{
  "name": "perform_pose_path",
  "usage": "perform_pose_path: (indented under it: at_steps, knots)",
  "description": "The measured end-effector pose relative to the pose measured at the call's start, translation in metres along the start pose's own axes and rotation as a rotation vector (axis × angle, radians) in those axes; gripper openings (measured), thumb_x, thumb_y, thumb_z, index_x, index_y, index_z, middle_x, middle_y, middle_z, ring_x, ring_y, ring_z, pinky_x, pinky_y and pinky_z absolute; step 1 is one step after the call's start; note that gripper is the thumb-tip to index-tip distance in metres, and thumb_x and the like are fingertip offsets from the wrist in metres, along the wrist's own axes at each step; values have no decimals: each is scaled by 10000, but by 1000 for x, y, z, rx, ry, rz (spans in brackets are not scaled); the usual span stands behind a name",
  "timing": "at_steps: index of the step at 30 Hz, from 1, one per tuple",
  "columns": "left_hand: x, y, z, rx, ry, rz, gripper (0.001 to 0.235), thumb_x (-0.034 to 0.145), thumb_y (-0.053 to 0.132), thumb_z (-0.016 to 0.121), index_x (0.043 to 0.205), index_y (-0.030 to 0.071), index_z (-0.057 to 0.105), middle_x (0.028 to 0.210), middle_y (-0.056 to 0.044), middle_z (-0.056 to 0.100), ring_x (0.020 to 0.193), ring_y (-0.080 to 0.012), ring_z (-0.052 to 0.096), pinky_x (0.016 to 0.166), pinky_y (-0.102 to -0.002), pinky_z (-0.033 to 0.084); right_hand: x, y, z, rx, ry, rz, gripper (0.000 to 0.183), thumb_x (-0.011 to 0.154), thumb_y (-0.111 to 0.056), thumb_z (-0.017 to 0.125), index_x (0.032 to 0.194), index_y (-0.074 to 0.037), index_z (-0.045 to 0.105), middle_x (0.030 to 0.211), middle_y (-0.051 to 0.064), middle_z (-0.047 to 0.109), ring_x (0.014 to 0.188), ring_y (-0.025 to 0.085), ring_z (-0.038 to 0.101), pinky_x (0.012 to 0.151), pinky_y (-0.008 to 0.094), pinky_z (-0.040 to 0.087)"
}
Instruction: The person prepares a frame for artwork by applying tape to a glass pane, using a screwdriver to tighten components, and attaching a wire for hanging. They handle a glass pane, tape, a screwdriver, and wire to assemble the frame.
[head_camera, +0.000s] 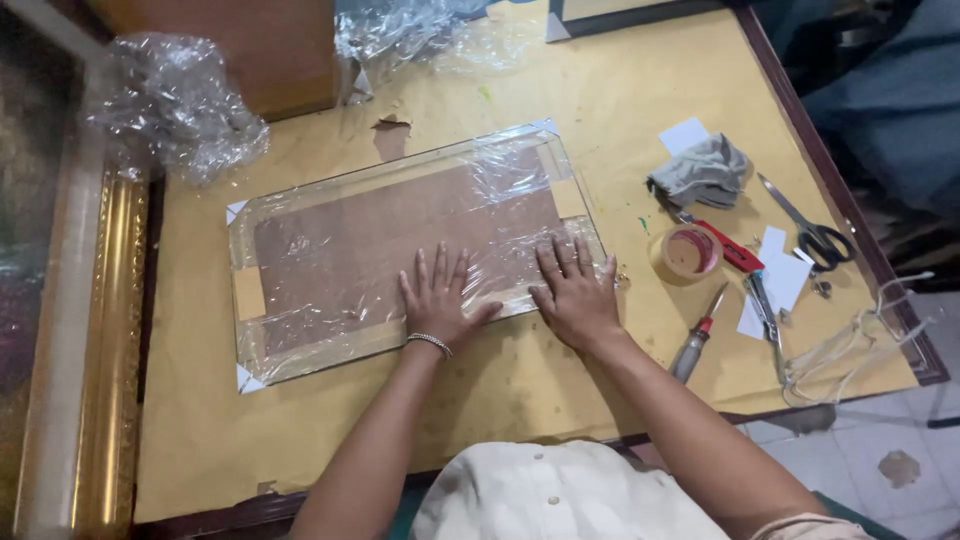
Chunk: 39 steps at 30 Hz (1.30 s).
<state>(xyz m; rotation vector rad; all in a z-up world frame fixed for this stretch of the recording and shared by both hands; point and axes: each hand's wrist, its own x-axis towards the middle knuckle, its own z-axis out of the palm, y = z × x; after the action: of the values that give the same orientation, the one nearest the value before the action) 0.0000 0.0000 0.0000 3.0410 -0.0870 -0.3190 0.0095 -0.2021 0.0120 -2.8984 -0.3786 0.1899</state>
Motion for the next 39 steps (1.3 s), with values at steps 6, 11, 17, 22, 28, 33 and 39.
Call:
perform_pose_path:
  at_steps: [6, 11, 17, 22, 28, 33, 39]
  knots:
    - [-1, 7, 17, -57, 52, -66, 788, 752, 693, 331, 1400, 291, 134, 1477, -35, 92, 1338, -356, 57, 1027, -604, 85, -33, 13, 17, -89, 7, -42, 619, 849, -558, 284, 1368, -224, 254, 1444, 59, 213, 1331, 280, 152, 962, 678, 82]
    - [-22, 53, 35, -48, 128, -38, 663, 854, 594, 176, 1403, 224, 135, 1477, -73, 95, 1328, -388, 69, 1004, -632, 95, -60, 41, 8, 95, 129, -22, 532, 868, -541, 282, 1257, -211, 433, 1270, 31, 455, 1219, 183, 369, 997, 606, 118]
    - [-24, 120, 62, 31, 253, 58, 797, 817, 642, 271, 1381, 86, 183, 1423, -197, 189, 1315, -389, 143, 1015, -585, 122, -95, 141, -15, 126, 480, 369, 210, 790, -444, 493, 960, -395, 607, 834, -136, 609, 848, 141, 568, 724, 385, 434]
    - [-12, 163, 46, 16, 250, 110, 769, 836, 612, 286, 1359, 52, 225, 1411, -200, 209, 1327, -395, 99, 1015, -594, 82, -120, 253, -12, -137, 570, 697, 174, 762, -430, 548, 924, -411, 609, 748, -148, 561, 805, 143, 556, 657, 403, 467]
    - [-10, 227, 14, -152, 327, 323, 678, 827, 542, 408, 1344, 116, 306, 1421, -157, 213, 1304, -406, 127, 1021, -568, 53, -115, 290, -36, -68, 410, 787, 273, 806, -454, 515, 997, -301, 638, 829, -45, 593, 929, 245, 498, 730, 545, 365]
    - [-7, 258, 5, -320, 355, 457, 570, 834, 484, 460, 1282, 139, 387, 1373, -142, 288, 1275, -424, 177, 995, -593, 104, -107, 301, -42, -101, 249, 683, 210, 811, -479, 492, 922, -363, 629, 834, -104, 596, 934, 188, 521, 762, 543, 359]
    - [-8, 276, -5, -406, 350, 529, 510, 812, 386, 527, 1258, 160, 424, 1368, -134, 309, 1277, -412, 199, 1000, -588, 96, -107, 297, -41, -14, 184, 641, 165, 825, -401, 515, 941, -321, 601, 857, -82, 593, 903, 198, 526, 746, 518, 365]
